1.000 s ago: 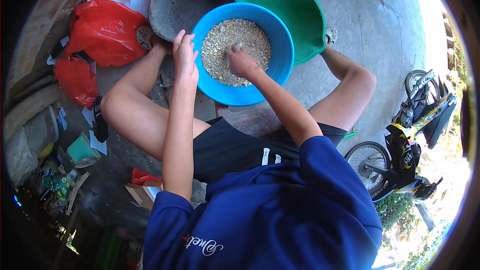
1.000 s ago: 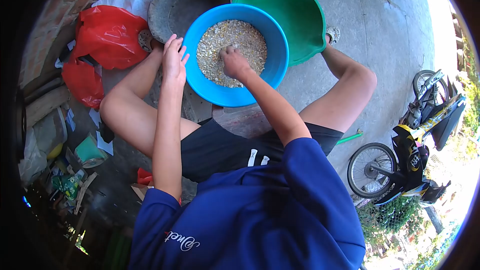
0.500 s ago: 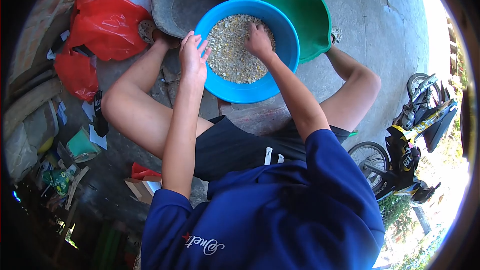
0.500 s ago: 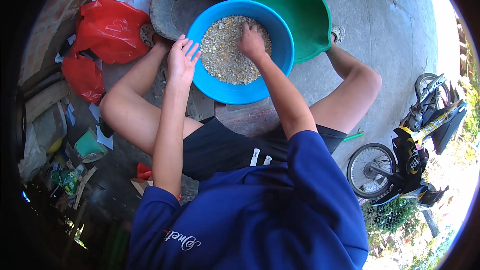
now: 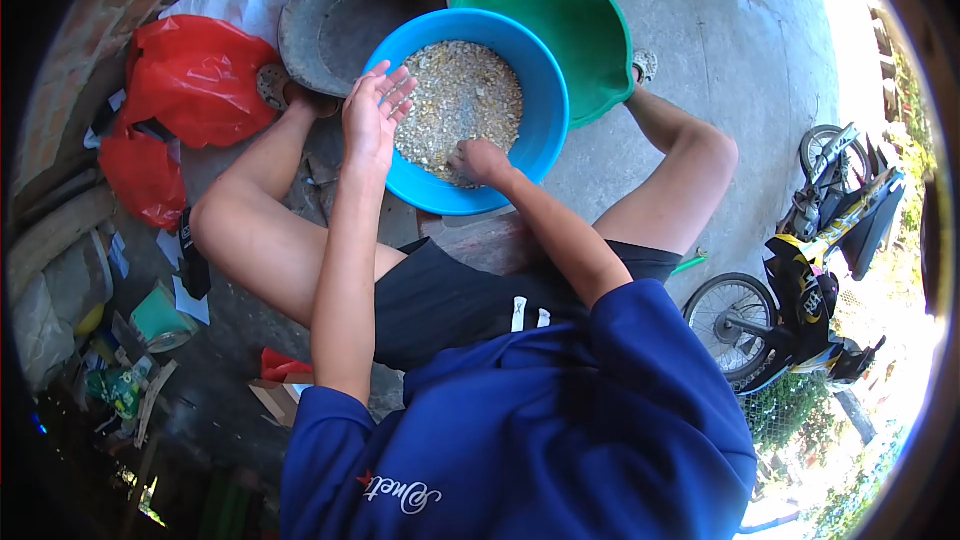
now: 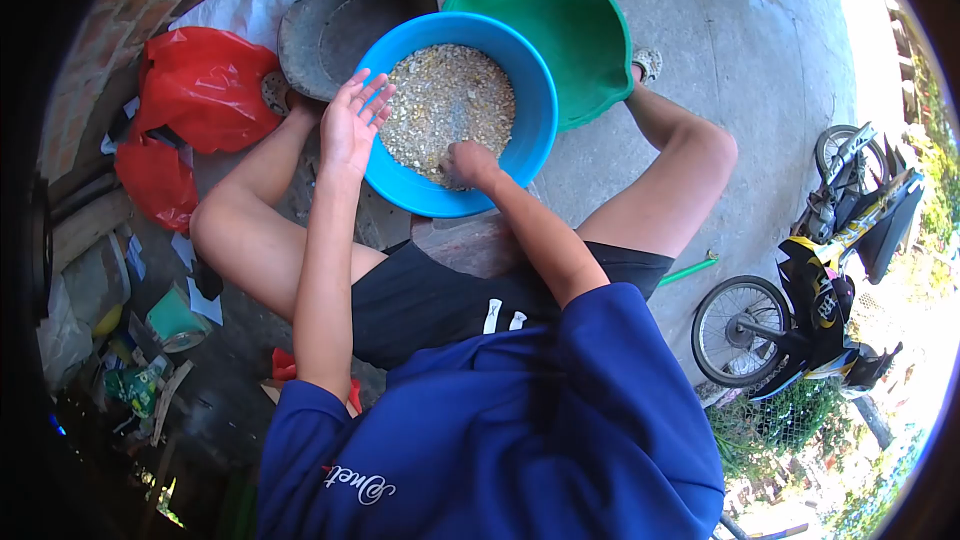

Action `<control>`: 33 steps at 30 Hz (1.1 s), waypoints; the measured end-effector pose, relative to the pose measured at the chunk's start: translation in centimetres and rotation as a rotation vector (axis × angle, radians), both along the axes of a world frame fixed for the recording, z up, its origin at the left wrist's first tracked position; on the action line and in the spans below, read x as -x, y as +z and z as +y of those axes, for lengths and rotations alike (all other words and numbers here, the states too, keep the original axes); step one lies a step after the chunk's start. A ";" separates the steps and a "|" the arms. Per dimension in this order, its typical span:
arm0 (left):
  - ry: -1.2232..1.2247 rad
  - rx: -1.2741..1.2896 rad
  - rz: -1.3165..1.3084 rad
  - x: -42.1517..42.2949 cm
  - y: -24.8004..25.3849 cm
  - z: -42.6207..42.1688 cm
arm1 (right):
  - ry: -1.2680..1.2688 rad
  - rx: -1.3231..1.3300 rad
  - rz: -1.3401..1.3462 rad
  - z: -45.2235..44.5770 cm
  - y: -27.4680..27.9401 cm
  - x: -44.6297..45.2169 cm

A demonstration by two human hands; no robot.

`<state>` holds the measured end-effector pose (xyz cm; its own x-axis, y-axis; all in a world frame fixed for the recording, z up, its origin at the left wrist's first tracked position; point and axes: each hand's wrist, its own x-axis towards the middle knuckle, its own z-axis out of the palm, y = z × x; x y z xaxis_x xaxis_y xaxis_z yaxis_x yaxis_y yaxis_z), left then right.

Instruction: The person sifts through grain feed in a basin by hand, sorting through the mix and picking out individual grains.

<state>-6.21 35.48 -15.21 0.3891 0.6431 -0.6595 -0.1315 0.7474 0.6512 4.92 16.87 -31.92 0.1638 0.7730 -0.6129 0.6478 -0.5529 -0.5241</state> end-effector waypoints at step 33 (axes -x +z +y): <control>-0.093 0.260 -0.309 -2.9 -8.3 -9.8 | -0.806 -0.693 0.378 4.0 13.4 -0.9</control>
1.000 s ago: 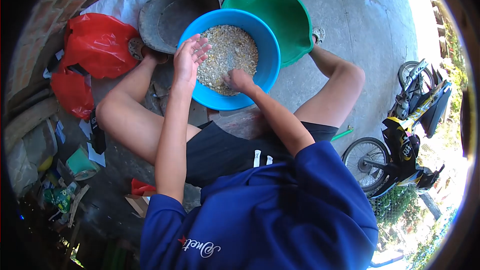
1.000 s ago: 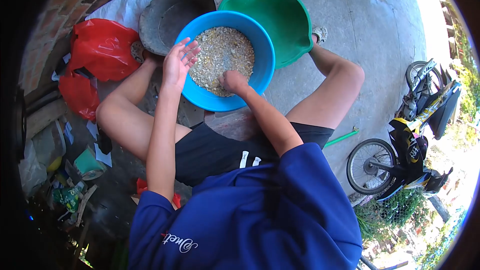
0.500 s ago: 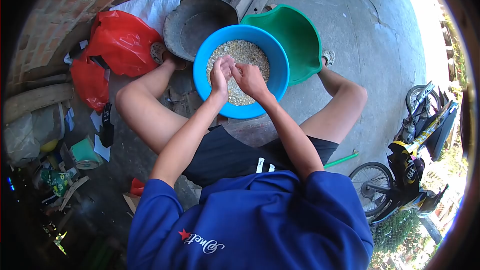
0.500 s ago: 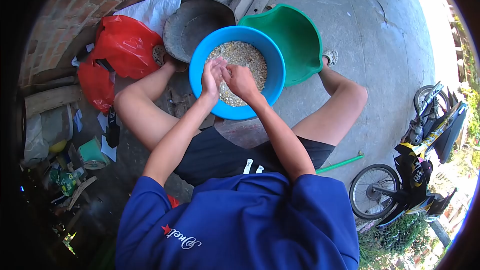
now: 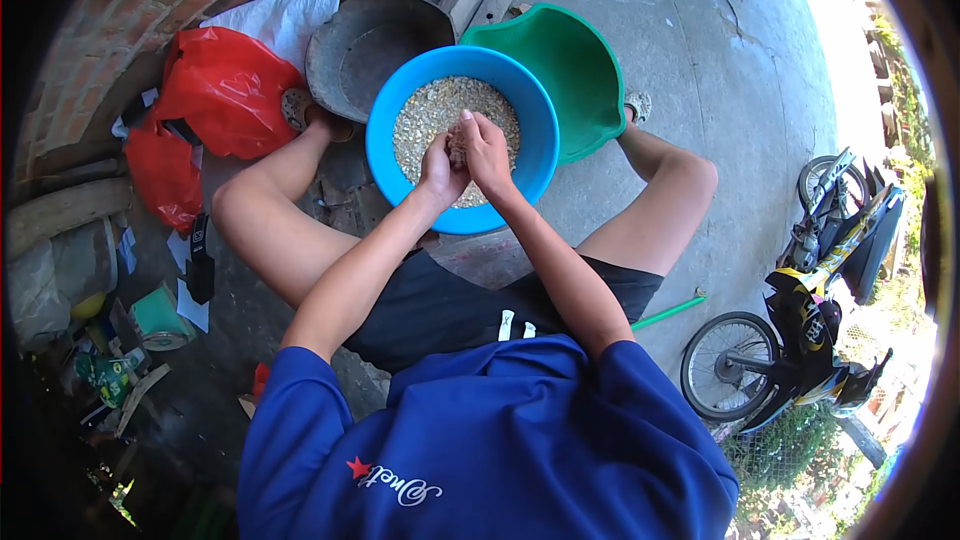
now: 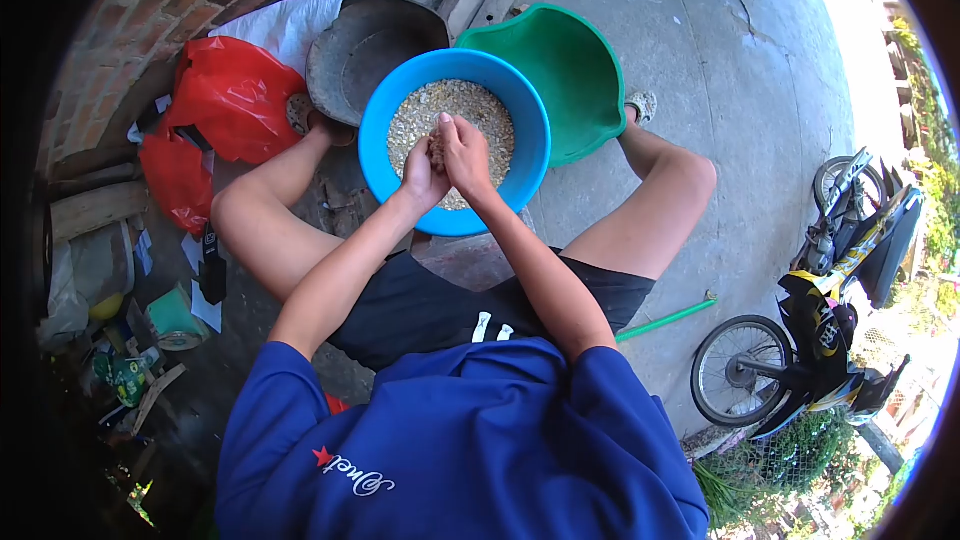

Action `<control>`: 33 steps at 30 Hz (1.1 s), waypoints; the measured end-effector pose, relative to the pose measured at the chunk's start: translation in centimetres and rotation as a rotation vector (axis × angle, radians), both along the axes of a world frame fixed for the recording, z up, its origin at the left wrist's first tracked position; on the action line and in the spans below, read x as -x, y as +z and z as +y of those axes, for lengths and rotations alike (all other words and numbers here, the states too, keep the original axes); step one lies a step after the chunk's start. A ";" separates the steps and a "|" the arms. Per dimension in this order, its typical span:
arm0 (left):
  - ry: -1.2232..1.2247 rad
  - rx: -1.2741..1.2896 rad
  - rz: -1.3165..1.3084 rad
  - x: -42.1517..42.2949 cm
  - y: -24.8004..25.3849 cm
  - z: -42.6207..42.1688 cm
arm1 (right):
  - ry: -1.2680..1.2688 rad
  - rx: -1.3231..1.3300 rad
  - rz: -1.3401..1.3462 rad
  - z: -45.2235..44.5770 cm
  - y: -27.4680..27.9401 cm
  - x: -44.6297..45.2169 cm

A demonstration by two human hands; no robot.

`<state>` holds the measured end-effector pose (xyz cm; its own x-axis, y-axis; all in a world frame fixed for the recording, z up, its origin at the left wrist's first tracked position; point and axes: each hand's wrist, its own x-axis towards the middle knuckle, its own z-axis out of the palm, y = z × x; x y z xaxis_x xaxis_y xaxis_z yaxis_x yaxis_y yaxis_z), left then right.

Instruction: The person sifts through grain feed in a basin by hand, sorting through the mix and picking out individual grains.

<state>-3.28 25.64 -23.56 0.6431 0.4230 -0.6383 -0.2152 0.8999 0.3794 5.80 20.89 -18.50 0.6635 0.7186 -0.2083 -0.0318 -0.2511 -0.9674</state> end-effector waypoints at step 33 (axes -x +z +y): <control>0.114 0.016 0.090 -0.3 3.8 2.4 | 0.178 -0.162 0.266 -0.3 3.4 -2.6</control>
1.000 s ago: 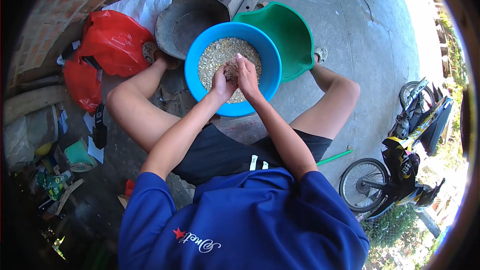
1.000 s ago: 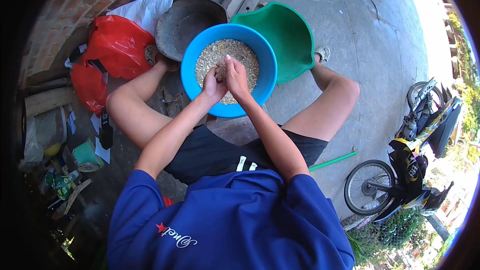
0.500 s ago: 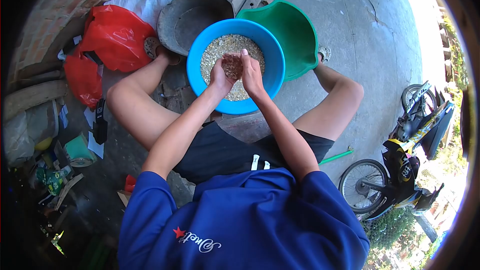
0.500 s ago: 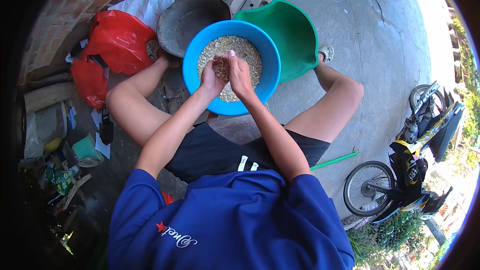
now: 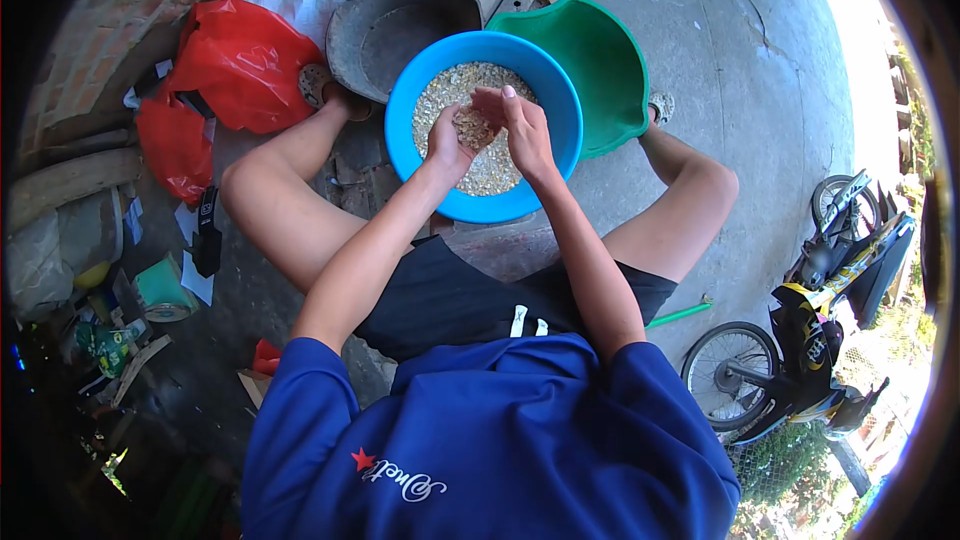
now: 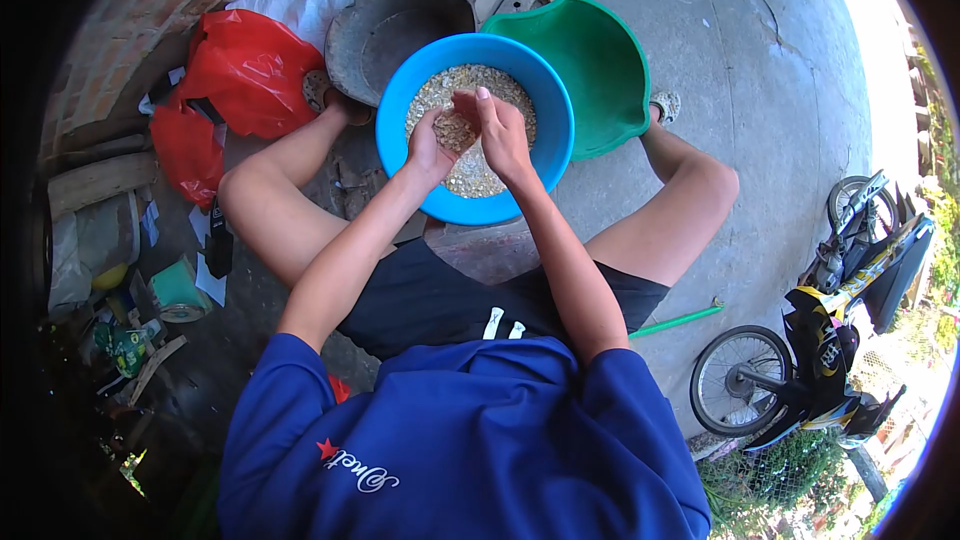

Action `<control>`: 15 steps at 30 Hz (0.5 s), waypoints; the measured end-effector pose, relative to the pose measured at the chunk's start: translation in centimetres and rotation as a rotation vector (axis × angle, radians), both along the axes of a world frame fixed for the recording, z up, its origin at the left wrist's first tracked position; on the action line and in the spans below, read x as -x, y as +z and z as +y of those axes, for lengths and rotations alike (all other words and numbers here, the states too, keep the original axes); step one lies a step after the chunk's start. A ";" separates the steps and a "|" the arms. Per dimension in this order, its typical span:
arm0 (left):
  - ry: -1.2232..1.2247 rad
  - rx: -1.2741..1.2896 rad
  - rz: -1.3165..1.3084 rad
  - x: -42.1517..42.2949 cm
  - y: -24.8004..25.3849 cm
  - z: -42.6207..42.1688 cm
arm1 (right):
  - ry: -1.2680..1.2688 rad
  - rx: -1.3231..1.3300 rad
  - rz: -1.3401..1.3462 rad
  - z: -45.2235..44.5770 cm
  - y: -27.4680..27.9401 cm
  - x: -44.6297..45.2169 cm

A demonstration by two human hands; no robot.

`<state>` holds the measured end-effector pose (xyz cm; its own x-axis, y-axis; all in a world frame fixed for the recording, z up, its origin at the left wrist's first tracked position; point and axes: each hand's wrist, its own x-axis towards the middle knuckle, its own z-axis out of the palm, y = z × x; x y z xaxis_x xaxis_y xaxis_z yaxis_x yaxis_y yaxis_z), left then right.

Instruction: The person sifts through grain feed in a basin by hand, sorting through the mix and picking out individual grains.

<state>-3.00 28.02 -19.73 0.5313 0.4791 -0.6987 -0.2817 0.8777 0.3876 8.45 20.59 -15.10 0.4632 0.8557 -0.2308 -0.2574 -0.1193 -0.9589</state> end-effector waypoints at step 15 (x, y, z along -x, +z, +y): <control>-0.110 -0.053 0.009 0.8 -2.0 0.5 | 0.278 0.418 -0.955 -3.1 -12.0 -2.4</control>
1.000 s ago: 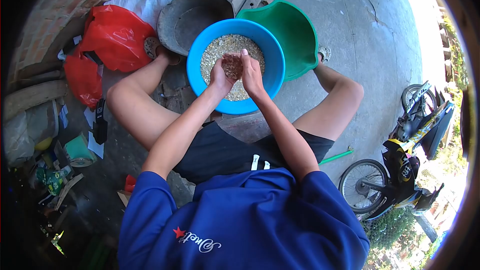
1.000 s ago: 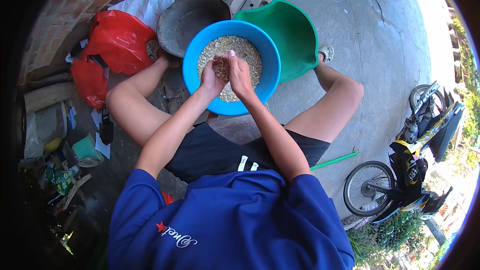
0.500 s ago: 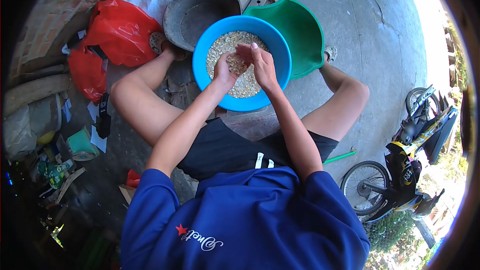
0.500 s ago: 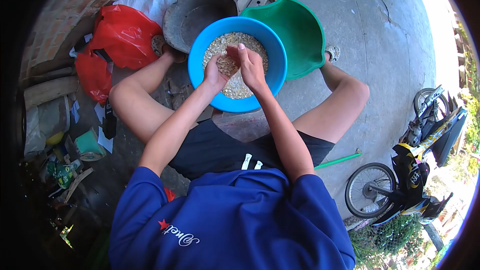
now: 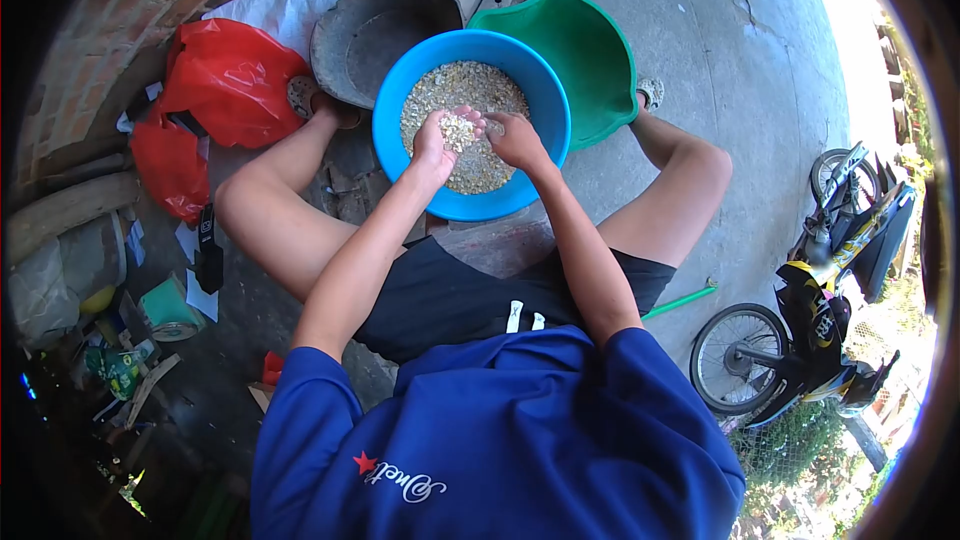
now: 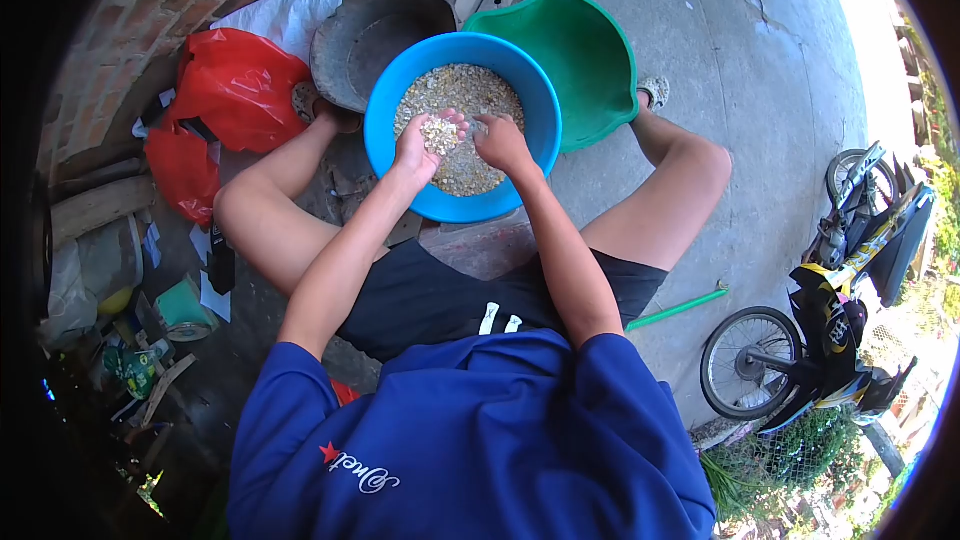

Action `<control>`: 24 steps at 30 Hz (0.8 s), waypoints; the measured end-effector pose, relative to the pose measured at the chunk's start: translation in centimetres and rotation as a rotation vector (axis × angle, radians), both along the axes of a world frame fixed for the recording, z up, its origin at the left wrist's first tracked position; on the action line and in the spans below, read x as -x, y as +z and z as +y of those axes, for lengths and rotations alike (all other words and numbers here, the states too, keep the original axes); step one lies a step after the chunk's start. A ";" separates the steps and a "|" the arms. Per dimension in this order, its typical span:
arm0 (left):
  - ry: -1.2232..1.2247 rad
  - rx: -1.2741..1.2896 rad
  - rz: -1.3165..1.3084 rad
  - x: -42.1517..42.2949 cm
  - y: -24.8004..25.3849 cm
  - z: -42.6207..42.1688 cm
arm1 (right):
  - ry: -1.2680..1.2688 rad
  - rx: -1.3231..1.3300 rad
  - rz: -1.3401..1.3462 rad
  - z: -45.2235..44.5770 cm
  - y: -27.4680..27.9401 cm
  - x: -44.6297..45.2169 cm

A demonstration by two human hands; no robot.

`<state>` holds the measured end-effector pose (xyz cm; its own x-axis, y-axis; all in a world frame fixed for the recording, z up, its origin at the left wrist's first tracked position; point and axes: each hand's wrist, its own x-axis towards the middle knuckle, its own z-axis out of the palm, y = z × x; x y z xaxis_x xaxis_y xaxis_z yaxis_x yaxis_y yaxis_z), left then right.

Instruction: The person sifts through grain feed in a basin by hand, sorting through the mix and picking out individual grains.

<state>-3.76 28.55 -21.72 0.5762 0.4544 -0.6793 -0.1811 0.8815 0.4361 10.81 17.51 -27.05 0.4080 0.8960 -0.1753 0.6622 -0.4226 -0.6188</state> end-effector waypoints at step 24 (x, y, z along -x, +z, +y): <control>0.022 -0.075 0.038 -0.4 0.7 0.2 | -0.272 -0.134 0.483 1.4 9.0 -0.2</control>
